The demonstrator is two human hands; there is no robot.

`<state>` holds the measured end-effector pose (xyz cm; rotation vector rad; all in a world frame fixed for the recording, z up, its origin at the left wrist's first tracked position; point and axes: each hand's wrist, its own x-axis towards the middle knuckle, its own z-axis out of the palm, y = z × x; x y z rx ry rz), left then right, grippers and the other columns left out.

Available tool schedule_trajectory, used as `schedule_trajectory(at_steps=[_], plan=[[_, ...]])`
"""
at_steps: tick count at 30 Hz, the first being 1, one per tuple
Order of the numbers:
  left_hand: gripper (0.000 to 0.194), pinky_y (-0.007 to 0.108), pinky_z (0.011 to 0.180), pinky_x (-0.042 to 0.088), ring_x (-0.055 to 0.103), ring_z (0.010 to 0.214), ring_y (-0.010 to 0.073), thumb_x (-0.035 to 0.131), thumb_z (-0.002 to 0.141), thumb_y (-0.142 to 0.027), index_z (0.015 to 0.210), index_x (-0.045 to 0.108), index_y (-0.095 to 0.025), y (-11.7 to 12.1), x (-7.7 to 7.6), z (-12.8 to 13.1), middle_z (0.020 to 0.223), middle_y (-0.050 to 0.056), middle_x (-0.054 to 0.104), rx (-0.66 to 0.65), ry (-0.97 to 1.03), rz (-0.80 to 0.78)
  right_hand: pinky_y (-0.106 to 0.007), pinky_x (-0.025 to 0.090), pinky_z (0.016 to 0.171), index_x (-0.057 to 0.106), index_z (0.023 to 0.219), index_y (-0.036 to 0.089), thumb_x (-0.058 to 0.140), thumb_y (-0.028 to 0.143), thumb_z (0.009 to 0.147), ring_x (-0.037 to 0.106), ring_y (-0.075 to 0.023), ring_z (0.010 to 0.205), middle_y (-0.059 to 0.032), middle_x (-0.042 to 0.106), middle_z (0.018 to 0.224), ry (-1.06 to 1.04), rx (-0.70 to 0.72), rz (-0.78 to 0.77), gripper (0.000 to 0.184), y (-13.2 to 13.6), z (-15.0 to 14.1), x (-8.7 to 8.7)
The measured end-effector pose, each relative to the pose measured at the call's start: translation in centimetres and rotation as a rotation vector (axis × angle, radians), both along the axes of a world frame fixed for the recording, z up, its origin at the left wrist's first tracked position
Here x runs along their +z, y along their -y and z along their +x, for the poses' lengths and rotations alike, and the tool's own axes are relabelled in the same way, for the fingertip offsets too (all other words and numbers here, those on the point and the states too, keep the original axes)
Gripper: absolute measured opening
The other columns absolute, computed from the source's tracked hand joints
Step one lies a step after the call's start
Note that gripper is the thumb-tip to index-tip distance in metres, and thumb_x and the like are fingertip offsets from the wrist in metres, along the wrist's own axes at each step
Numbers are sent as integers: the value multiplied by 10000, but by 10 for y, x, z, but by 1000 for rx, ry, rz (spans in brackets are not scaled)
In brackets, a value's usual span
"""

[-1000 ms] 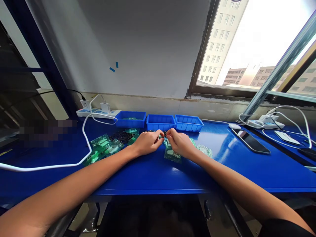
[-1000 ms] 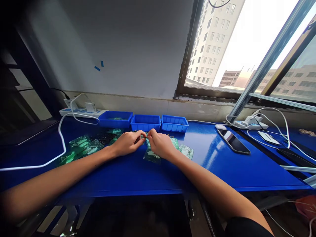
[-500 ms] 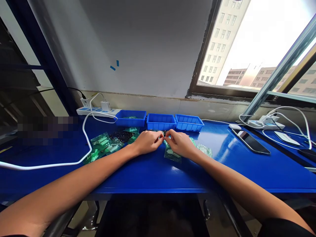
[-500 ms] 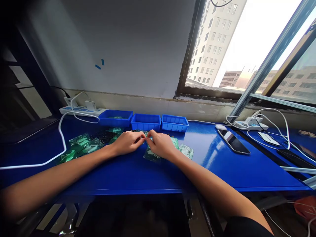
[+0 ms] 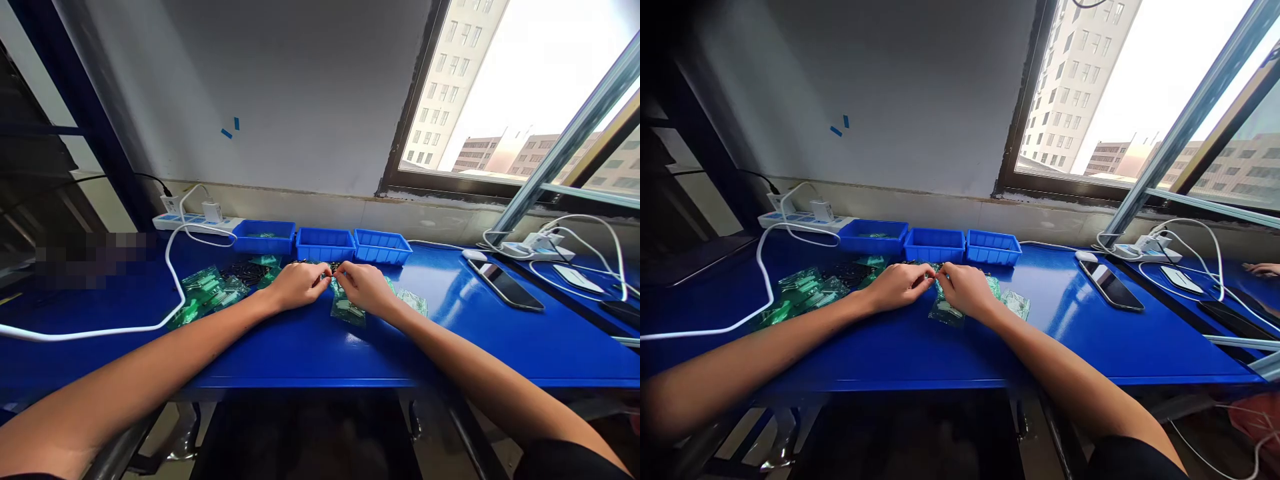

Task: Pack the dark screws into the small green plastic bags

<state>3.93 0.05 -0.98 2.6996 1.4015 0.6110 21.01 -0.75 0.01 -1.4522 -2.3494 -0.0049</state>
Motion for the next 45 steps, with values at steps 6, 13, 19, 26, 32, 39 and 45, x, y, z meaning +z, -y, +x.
schedule_trajectory(at_steps=[6, 13, 19, 26, 32, 39, 45], plan=[[207, 253, 573, 387, 632, 664, 184, 439, 872, -288, 951, 611, -203, 1, 1, 0, 725, 5, 686, 9, -17, -6, -225, 276, 560, 631, 892, 178, 461, 294, 887, 567, -136, 644, -22, 643, 687, -21, -2, -1, 206, -1, 0, 0], [249, 265, 600, 404, 640, 715, 201, 389, 890, -285, 947, 617, -205, 1, 1, 1, 792, 24, 694, 35, -62, 18, -226, 249, 540, 610, 1010, 198, 486, 265, 870, 532, -127, 600, 8, 610, 642, -2, 17, 16, 199, 0, 0, 0], [301, 280, 617, 419, 654, 787, 225, 306, 918, -296, 957, 591, -205, 0, 1, 1, 813, 35, 695, 78, -80, 17, -227, 254, 544, 602, 1025, 197, 507, 246, 857, 542, -129, 615, 6, 616, 656, -5, 13, 13, 198, -1, 1, -1], [302, 282, 617, 424, 655, 761, 214, 279, 914, -271, 980, 564, -196, 0, 0, 1, 788, 25, 685, 113, 7, 15, -220, 246, 535, 627, 955, 199, 549, 275, 833, 542, -119, 607, 10, 610, 642, -5, 36, 13, 164, 1, -1, -2], [298, 286, 628, 440, 647, 737, 209, 296, 916, -280, 987, 574, -198, -1, -3, 0, 750, 20, 670, 109, 26, 14, -224, 257, 541, 622, 931, 175, 472, 240, 863, 553, -128, 617, -14, 631, 673, -4, 15, 36, 177, 0, -3, -3], [350, 363, 843, 469, 564, 1014, 250, 406, 873, -269, 1155, 543, -113, -5, -8, 6, 1041, 123, 639, 17, -18, 219, -230, 271, 543, 617, 845, 177, 461, 207, 823, 548, -141, 589, -9, 614, 627, -104, -141, 122, 160, -20, 12, 1], [418, 391, 957, 406, 451, 1211, 243, 387, 883, -262, 1270, 461, -123, -5, -12, 16, 1291, 137, 530, -74, -161, 164, -240, 278, 549, 632, 881, 167, 468, 221, 827, 579, -167, 643, -23, 629, 648, -116, -289, 156, 181, -38, 28, 1]])
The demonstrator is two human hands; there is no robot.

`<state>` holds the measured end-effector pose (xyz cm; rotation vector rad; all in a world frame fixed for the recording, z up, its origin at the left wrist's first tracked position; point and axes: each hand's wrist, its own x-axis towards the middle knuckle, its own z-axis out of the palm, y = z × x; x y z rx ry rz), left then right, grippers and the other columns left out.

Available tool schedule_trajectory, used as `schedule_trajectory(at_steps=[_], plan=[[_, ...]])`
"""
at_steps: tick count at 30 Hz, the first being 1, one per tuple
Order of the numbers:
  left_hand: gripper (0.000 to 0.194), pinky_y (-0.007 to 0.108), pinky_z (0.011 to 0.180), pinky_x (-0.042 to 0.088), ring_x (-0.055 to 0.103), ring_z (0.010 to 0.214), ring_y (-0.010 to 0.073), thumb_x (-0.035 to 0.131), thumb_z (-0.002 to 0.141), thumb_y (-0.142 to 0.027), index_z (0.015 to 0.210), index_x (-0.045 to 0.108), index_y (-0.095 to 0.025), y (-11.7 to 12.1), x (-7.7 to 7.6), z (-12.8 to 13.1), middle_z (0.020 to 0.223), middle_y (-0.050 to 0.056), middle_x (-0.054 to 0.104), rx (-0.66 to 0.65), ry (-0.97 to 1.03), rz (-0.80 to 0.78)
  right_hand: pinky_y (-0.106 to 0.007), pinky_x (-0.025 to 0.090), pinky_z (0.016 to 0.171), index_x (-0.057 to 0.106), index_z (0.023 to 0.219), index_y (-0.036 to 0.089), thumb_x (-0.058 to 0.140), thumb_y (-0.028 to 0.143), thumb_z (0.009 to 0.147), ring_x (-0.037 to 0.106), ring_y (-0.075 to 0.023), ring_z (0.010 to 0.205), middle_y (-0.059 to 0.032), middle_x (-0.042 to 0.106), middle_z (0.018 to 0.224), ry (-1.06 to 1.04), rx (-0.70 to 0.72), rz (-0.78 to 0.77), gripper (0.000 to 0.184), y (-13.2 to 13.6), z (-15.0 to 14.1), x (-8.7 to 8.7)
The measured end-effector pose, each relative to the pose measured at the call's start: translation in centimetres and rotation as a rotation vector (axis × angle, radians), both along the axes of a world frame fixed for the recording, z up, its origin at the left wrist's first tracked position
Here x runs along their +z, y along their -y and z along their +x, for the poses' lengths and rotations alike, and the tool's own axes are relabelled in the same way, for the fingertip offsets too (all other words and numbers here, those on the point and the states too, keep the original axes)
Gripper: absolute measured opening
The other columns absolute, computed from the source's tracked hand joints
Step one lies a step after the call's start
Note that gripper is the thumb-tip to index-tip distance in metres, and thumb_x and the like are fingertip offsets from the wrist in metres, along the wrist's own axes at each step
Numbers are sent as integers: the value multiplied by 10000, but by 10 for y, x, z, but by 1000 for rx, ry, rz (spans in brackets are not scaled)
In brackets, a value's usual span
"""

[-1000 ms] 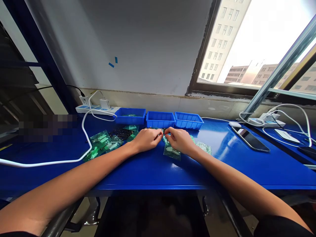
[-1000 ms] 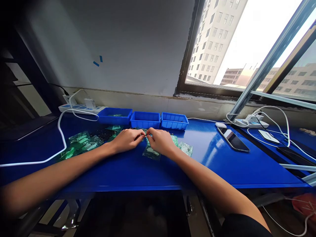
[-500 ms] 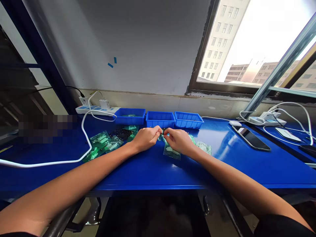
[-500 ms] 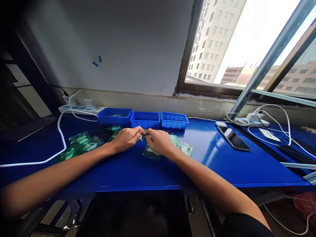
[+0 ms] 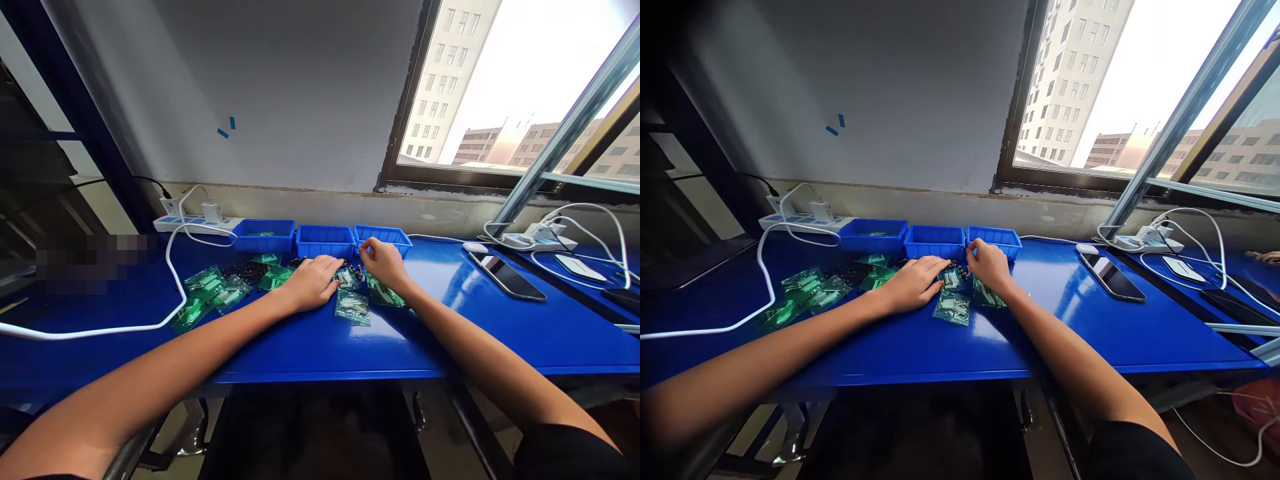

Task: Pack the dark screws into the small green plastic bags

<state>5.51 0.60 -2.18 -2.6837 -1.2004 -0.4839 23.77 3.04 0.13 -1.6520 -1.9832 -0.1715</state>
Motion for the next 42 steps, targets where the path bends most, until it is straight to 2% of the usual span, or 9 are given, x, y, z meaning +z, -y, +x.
schedule_trajectory(at_steps=[4, 10, 17, 25, 29, 33, 38, 42], plan=[[309, 430, 947, 378, 478, 1176, 257, 390, 889, -265, 1120, 554, -142, 1, 3, -4, 1223, 121, 583, 61, -8, -86, -243, 271, 540, 636, 887, 174, 473, 237, 831, 585, -172, 641, -24, 633, 643, 7, -24, -16, 183, -3, 3, 0], [207, 426, 879, 376, 528, 1044, 268, 426, 867, -253, 963, 578, -150, 2, 6, -7, 1068, 107, 637, 83, 22, -83, -238, 274, 528, 643, 864, 181, 484, 226, 819, 589, -172, 640, -21, 633, 632, -18, -39, -4, 171, -5, 4, 2], [216, 399, 868, 381, 538, 1006, 249, 435, 801, -106, 952, 577, -167, 1, 5, -9, 1007, 76, 645, 90, 25, -97, -241, 276, 536, 646, 906, 176, 474, 241, 840, 596, -178, 673, -27, 647, 666, -33, -69, -7, 196, -5, 5, 4], [220, 389, 851, 392, 530, 1016, 246, 452, 784, -98, 968, 549, -169, -1, 5, -10, 950, 65, 651, 30, 120, -89, -242, 265, 543, 652, 931, 194, 483, 277, 857, 594, -177, 697, -24, 651, 705, -56, -84, 3, 202, -8, -2, 4], [223, 390, 852, 392, 548, 984, 239, 451, 757, -80, 938, 541, -177, -2, 2, -11, 947, 59, 650, 17, 141, -66, -240, 259, 537, 640, 931, 181, 476, 312, 866, 572, -165, 637, -11, 622, 636, -91, -64, 28, 220, -8, 0, 5], [209, 361, 828, 421, 568, 931, 215, 440, 770, -89, 939, 522, -180, -3, 0, -12, 948, 55, 638, -21, 232, -48, -232, 276, 539, 636, 890, 164, 466, 279, 862, 525, -135, 556, 11, 573, 563, -95, 64, 43, 207, -1, 1, 4], [247, 291, 801, 462, 583, 896, 167, 420, 769, -50, 966, 482, -185, -4, -2, -13, 934, 37, 617, -110, 369, -120, -221, 294, 559, 640, 913, 167, 503, 250, 847, 525, -119, 594, 6, 599, 627, 46, 339, -114, 173, 23, -15, 0], [239, 284, 822, 471, 579, 913, 157, 414, 780, -43, 966, 469, -182, -4, -3, -14, 964, 43, 596, -145, 423, -100, -233, 288, 580, 638, 967, 154, 512, 260, 858, 547, -139, 686, -32, 632, 716, 163, 358, -136, 197, 34, -27, -2]])
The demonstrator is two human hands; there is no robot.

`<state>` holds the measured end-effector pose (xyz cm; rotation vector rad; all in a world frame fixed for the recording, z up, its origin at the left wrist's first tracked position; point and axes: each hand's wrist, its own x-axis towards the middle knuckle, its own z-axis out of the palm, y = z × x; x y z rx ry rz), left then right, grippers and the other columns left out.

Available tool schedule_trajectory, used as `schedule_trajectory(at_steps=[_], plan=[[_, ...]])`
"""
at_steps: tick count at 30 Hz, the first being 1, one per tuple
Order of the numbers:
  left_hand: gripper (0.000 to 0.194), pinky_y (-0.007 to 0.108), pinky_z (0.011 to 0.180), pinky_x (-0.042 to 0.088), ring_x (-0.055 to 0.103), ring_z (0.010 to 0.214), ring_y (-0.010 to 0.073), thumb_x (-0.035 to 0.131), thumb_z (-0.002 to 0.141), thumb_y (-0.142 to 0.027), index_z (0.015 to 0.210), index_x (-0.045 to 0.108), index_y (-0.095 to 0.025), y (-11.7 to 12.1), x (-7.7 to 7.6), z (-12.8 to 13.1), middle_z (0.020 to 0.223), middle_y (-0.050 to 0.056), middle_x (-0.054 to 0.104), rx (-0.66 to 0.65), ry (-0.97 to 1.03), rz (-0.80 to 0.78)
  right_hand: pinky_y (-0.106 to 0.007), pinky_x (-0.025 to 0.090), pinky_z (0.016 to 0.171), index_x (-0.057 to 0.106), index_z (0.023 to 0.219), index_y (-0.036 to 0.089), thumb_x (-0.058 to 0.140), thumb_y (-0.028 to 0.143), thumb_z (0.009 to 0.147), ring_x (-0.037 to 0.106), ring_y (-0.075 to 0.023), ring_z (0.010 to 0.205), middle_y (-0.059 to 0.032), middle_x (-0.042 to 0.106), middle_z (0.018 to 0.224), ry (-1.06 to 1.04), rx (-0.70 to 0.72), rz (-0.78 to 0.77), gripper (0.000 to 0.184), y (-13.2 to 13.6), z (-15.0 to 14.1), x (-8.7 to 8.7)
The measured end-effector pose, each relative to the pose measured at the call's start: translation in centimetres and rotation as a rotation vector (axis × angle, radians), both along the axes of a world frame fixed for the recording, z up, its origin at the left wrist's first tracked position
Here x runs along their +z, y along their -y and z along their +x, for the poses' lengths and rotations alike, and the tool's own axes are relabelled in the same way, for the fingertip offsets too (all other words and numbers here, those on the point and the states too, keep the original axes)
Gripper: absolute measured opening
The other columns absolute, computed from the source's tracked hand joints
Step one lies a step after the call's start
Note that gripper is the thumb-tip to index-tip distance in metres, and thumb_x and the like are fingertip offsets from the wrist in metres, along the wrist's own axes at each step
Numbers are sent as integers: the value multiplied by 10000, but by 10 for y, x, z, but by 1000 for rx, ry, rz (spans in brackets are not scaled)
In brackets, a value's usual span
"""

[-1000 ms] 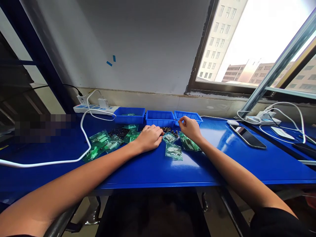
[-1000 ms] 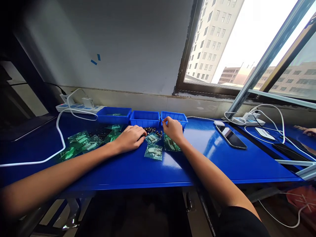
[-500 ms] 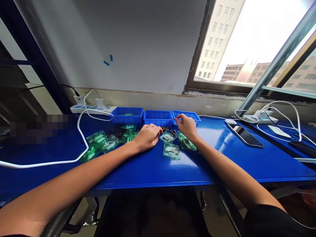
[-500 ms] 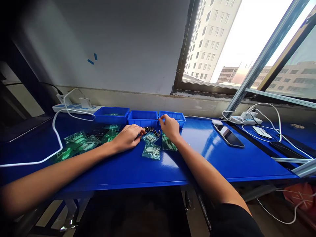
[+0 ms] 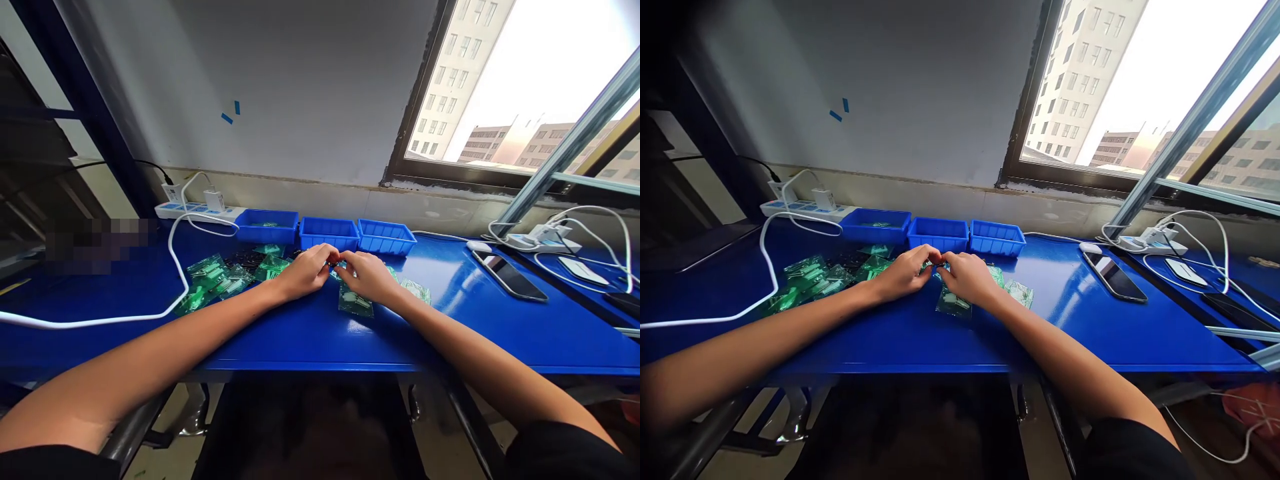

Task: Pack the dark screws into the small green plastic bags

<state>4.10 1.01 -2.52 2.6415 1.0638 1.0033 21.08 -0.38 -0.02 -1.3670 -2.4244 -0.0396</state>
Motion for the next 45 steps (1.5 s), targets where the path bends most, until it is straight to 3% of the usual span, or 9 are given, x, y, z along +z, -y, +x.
schedule_trajectory(at_steps=[10, 21, 34, 45], plan=[[262, 291, 832, 479, 569, 927, 156, 423, 819, -98, 1069, 449, -173, 0, -3, 1, 1023, 64, 561, -43, 8, 42, -227, 274, 562, 649, 826, 168, 504, 227, 848, 529, -120, 620, -18, 615, 669, -33, 5, 23, 159, -2, 3, -2], [197, 359, 782, 438, 584, 909, 231, 457, 868, -235, 970, 603, -150, 5, 7, 2, 929, 79, 641, 165, -230, 64, -231, 295, 565, 658, 897, 187, 497, 246, 834, 559, -135, 639, -19, 640, 688, -53, -83, 0, 183, 2, 2, 1], [208, 314, 744, 445, 601, 879, 217, 425, 900, -186, 945, 624, -147, 0, 6, 1, 904, 77, 655, 182, -353, 87, -237, 276, 557, 660, 942, 200, 473, 258, 856, 587, -151, 681, -16, 661, 710, 11, -73, -34, 214, 4, 1, 3], [210, 340, 783, 461, 592, 896, 224, 415, 901, -203, 945, 611, -144, 1, 6, 3, 924, 79, 652, 158, -358, 51, -243, 267, 559, 621, 986, 193, 448, 252, 871, 596, -160, 720, -24, 670, 765, 53, -70, -21, 216, 3, 1, 2]])
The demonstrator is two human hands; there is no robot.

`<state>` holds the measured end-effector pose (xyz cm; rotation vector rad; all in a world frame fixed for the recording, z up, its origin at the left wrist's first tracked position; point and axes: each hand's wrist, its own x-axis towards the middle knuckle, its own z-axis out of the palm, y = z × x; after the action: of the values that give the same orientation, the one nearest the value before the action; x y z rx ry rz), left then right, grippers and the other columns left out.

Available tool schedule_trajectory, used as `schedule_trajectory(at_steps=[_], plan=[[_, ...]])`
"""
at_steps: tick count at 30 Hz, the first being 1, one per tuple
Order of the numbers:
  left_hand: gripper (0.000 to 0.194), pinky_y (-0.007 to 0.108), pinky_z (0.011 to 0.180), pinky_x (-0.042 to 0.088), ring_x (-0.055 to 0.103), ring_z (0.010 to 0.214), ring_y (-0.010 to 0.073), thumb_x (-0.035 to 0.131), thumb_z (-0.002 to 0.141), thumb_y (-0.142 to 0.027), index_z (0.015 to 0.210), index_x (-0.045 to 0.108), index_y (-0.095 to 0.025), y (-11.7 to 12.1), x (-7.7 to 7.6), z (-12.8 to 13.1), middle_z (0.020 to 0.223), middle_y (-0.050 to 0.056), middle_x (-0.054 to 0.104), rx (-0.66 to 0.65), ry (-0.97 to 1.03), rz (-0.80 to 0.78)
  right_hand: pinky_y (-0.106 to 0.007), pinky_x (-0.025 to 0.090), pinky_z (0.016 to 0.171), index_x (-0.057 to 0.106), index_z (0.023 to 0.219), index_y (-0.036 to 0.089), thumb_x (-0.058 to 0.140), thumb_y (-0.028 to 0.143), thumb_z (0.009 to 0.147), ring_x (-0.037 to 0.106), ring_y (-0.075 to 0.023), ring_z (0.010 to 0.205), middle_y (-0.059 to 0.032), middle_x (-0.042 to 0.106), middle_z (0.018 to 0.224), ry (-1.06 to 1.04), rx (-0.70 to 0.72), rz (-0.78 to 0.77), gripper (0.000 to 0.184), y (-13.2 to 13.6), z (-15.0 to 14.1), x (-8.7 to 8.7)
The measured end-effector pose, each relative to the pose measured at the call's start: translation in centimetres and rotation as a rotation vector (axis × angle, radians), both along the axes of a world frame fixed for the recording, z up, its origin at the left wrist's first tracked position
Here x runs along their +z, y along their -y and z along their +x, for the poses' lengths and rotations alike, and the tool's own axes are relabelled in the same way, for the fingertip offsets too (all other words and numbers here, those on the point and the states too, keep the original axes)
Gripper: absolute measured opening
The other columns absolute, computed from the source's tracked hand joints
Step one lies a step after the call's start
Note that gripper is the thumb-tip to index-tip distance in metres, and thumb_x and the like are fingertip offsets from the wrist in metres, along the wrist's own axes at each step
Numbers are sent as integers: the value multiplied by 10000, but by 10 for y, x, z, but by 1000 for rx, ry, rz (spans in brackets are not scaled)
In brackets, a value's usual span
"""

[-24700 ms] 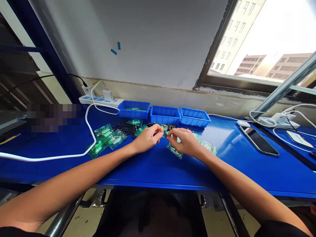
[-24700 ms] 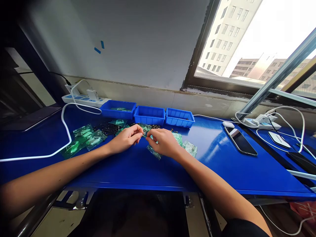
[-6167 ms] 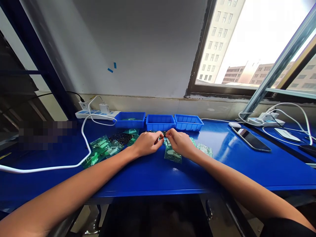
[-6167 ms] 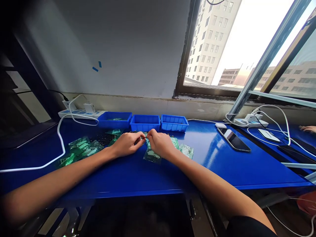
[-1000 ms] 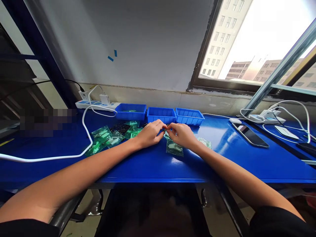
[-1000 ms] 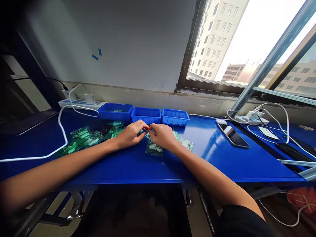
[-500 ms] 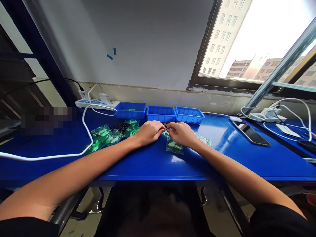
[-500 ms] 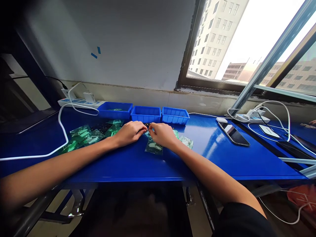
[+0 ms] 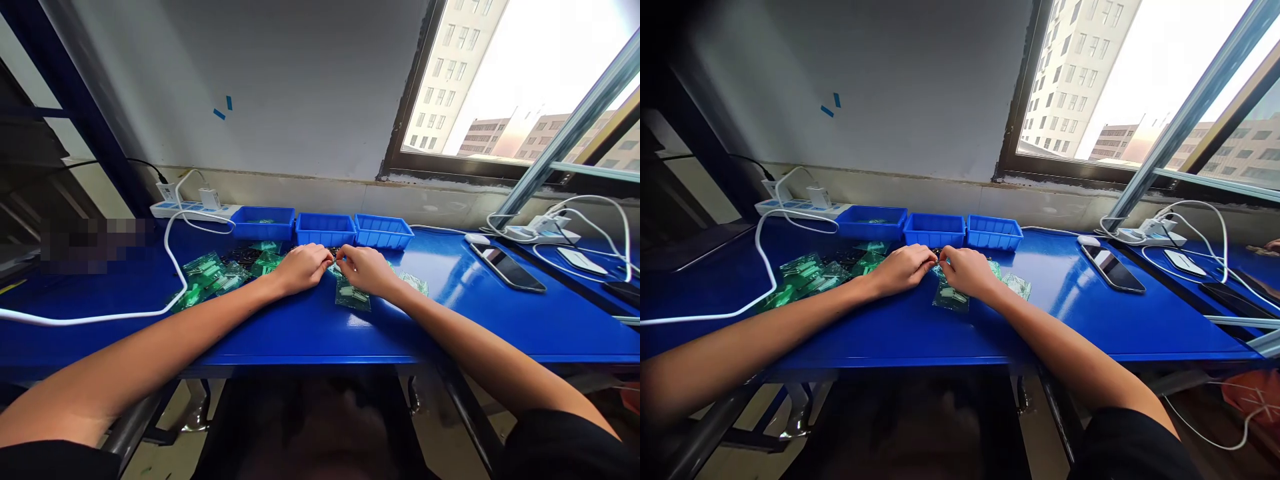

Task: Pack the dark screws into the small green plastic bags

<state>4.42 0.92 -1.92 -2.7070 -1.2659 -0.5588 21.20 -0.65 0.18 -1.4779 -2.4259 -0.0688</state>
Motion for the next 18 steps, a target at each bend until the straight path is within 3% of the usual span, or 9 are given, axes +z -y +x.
schedule_trajectory(at_steps=[18], plan=[[161, 304, 705, 454, 612, 810, 205, 467, 876, -218, 871, 617, -159, 1, -1, -3, 844, 60, 673, -11, 88, 39, -248, 265, 566, 634, 996, 208, 436, 238, 862, 610, -176, 757, -36, 688, 806, 19, 11, 6, 241, -2, 2, -2]])
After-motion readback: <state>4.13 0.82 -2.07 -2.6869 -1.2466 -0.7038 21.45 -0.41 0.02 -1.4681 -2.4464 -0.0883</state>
